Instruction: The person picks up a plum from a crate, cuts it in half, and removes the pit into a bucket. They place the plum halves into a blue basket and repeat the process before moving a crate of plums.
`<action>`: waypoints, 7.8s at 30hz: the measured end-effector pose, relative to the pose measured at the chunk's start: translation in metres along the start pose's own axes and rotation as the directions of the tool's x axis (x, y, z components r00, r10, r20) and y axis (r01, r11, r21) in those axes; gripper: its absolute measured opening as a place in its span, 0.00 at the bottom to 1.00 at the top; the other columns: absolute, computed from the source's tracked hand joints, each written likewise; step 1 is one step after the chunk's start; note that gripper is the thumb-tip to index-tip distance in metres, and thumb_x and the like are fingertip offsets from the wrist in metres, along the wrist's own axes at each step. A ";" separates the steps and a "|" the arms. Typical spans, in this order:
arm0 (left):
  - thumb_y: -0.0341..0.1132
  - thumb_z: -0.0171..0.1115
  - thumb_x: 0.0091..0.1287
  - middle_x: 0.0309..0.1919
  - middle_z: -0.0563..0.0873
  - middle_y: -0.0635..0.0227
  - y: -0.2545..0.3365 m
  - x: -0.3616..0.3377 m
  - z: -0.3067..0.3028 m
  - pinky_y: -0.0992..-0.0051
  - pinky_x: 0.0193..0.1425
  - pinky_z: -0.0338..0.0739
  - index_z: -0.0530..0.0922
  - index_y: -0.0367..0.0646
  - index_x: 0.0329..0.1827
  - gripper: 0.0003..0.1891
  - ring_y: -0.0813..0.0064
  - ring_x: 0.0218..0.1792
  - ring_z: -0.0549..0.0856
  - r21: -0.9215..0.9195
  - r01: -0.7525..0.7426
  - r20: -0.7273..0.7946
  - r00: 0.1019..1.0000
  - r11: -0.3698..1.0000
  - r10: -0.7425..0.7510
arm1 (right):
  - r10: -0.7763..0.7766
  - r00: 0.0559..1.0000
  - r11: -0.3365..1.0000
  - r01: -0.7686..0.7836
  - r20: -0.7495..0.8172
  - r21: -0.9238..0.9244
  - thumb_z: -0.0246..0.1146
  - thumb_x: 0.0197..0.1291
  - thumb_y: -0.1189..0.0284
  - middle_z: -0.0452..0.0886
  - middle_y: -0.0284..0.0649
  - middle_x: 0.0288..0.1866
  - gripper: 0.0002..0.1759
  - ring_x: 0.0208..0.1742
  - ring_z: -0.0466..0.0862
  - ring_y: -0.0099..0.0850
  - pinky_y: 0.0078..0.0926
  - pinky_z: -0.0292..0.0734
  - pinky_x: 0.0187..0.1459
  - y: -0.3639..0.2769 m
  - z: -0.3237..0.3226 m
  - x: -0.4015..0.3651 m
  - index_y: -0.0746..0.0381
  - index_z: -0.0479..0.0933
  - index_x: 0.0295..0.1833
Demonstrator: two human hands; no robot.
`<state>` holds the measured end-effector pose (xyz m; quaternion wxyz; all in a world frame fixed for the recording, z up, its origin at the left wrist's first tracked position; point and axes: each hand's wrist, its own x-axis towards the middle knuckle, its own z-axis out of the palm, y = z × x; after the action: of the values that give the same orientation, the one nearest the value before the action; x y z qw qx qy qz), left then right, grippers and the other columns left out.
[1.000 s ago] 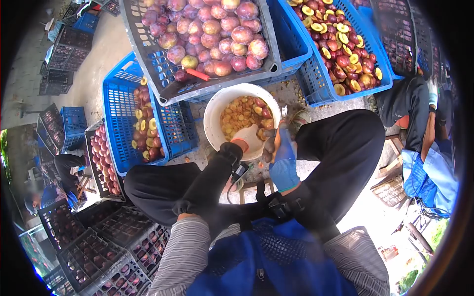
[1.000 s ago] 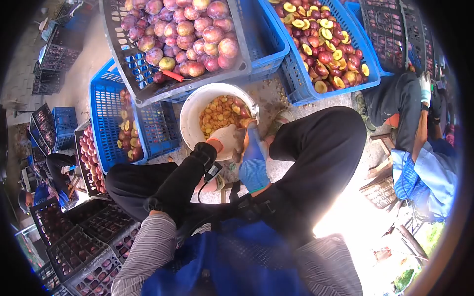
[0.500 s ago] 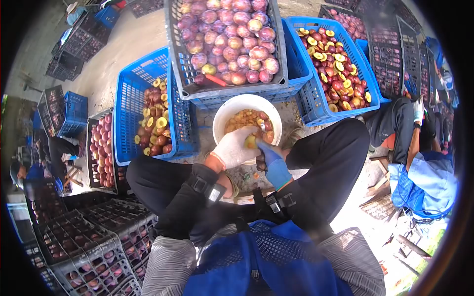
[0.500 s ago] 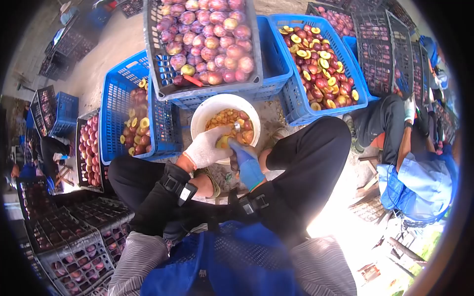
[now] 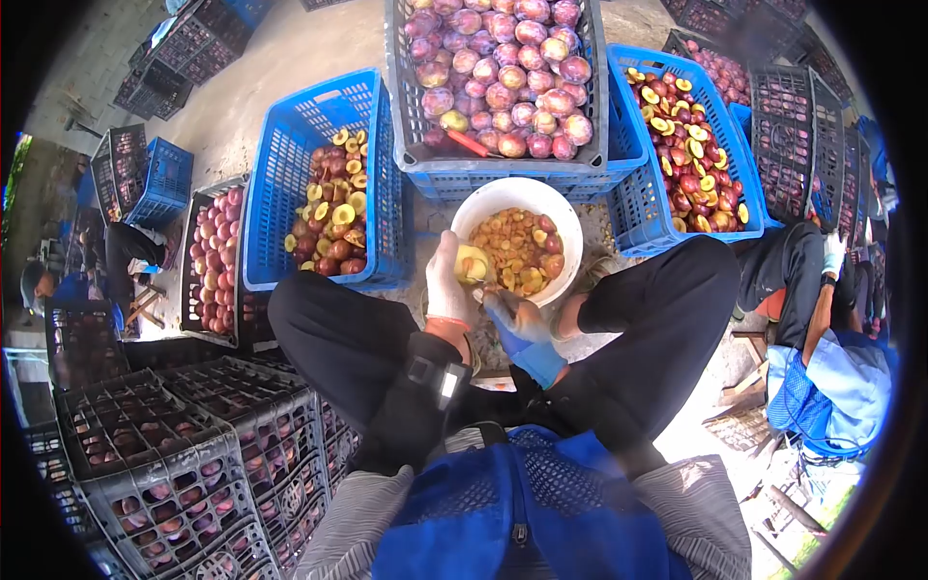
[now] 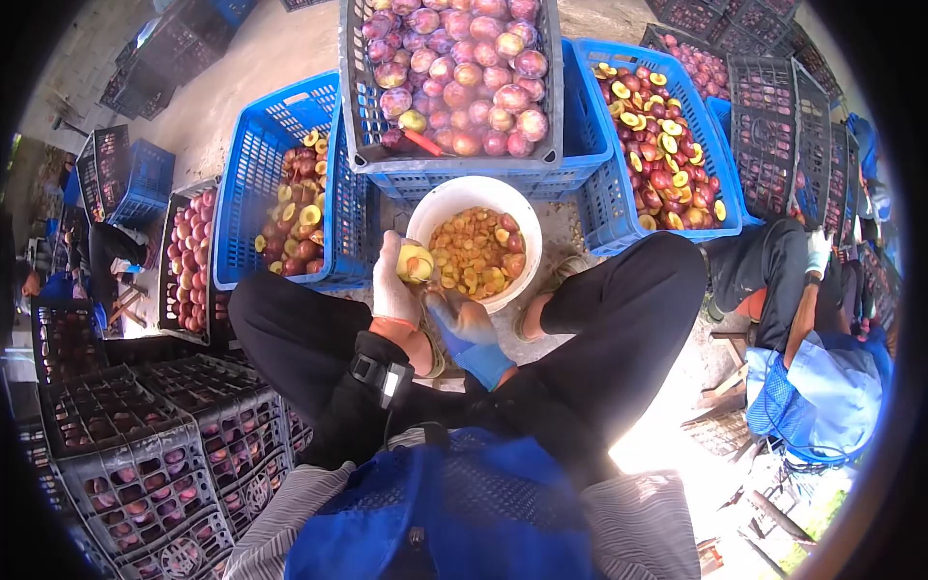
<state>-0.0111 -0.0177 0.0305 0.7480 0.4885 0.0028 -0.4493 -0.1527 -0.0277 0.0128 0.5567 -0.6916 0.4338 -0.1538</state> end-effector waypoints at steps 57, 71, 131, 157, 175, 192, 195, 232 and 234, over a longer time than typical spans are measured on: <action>0.69 0.52 0.74 0.29 0.85 0.60 -0.004 0.043 -0.018 0.68 0.38 0.81 0.80 0.42 0.31 0.34 0.63 0.31 0.84 -0.155 0.068 -0.250 0.962 0.986 -0.105 | 0.213 0.753 -0.068 -0.624 0.623 0.778 0.52 0.74 0.38 0.62 0.27 0.15 0.33 0.12 0.61 0.20 0.22 0.55 0.15 0.009 -0.006 0.030 0.60 0.75 0.39; 0.46 0.71 0.62 0.42 0.87 0.49 0.119 0.076 -0.024 0.55 0.55 0.80 0.85 0.38 0.52 0.22 0.51 0.48 0.86 0.926 0.039 0.270 0.629 -0.376 0.729 | 0.585 0.810 0.331 -0.268 0.026 0.905 0.55 0.71 0.36 0.68 0.28 0.19 0.33 0.17 0.67 0.22 0.22 0.61 0.22 -0.007 -0.067 0.021 0.59 0.76 0.47; 0.49 0.54 0.79 0.27 0.84 0.63 -0.012 0.003 0.001 0.74 0.24 0.74 0.77 0.42 0.36 0.19 0.69 0.23 0.83 0.032 0.190 -0.173 0.968 0.981 -0.181 | 0.004 1.000 1.000 -0.004 0.011 0.012 0.54 0.76 0.50 0.86 0.58 0.36 0.29 0.41 0.85 0.59 0.47 0.78 0.44 0.004 0.012 0.002 0.67 0.83 0.43; 0.58 0.51 0.78 0.37 0.85 0.53 0.012 0.030 -0.003 0.67 0.38 0.79 0.83 0.37 0.40 0.28 0.58 0.38 0.83 -0.434 0.244 0.098 0.970 0.867 -0.224 | -0.506 0.632 0.000 -0.680 0.587 0.733 0.45 0.77 0.39 0.57 0.25 0.11 0.33 0.07 0.54 0.21 0.22 0.53 0.15 0.007 -0.013 0.020 0.59 0.75 0.39; 0.43 0.59 0.68 0.46 0.88 0.41 -0.029 0.107 0.038 0.55 0.59 0.78 0.86 0.37 0.50 0.18 0.42 0.52 0.86 0.884 -0.455 0.414 0.869 -0.109 -0.272 | 0.531 0.836 0.478 -0.162 -0.137 0.863 0.56 0.71 0.36 0.66 0.28 0.17 0.36 0.13 0.65 0.21 0.22 0.59 0.15 -0.018 -0.068 0.009 0.63 0.79 0.41; 0.37 0.69 0.64 0.40 0.85 0.64 -0.155 0.186 0.036 0.71 0.37 0.82 0.77 0.40 0.56 0.19 0.73 0.33 0.86 0.927 0.045 0.240 0.692 0.373 -0.681 | 0.577 0.817 0.177 -0.130 0.004 0.975 0.56 0.75 0.43 0.66 0.29 0.18 0.30 0.15 0.67 0.21 0.20 0.63 0.18 -0.021 -0.100 0.022 0.63 0.77 0.46; 0.37 0.68 0.66 0.39 0.85 0.66 -0.143 0.178 0.036 0.72 0.34 0.83 0.77 0.40 0.58 0.20 0.76 0.30 0.85 0.939 0.070 0.228 0.606 0.337 -0.762 | 0.592 0.806 0.134 -0.123 0.020 0.983 0.56 0.75 0.42 0.66 0.29 0.18 0.30 0.15 0.67 0.21 0.21 0.63 0.18 -0.023 -0.096 0.021 0.62 0.78 0.45; 0.42 0.52 0.75 0.29 0.85 0.61 -0.001 0.025 0.010 0.65 0.27 0.81 0.78 0.44 0.36 0.13 0.64 0.26 0.85 -0.176 0.202 -0.132 0.965 0.963 -0.227 | -0.262 0.963 0.928 0.232 -0.066 -0.293 0.55 0.77 0.59 0.84 0.51 0.35 0.16 0.37 0.83 0.56 0.52 0.75 0.37 0.004 0.008 0.003 0.54 0.80 0.59; 0.40 0.54 0.73 0.29 0.85 0.62 -0.003 0.021 0.013 0.66 0.28 0.81 0.77 0.44 0.36 0.11 0.64 0.27 0.85 -0.195 0.185 -0.148 0.965 0.963 -0.215 | -0.218 0.972 0.966 0.203 -0.087 -0.158 0.55 0.77 0.57 0.84 0.52 0.35 0.18 0.37 0.83 0.57 0.51 0.75 0.37 0.009 0.013 0.008 0.58 0.81 0.56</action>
<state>-0.0059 -0.0419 0.0262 0.7367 0.4523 0.1555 -0.4780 -0.1430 -0.0255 -0.0013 0.4609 -0.7644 0.3963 -0.2149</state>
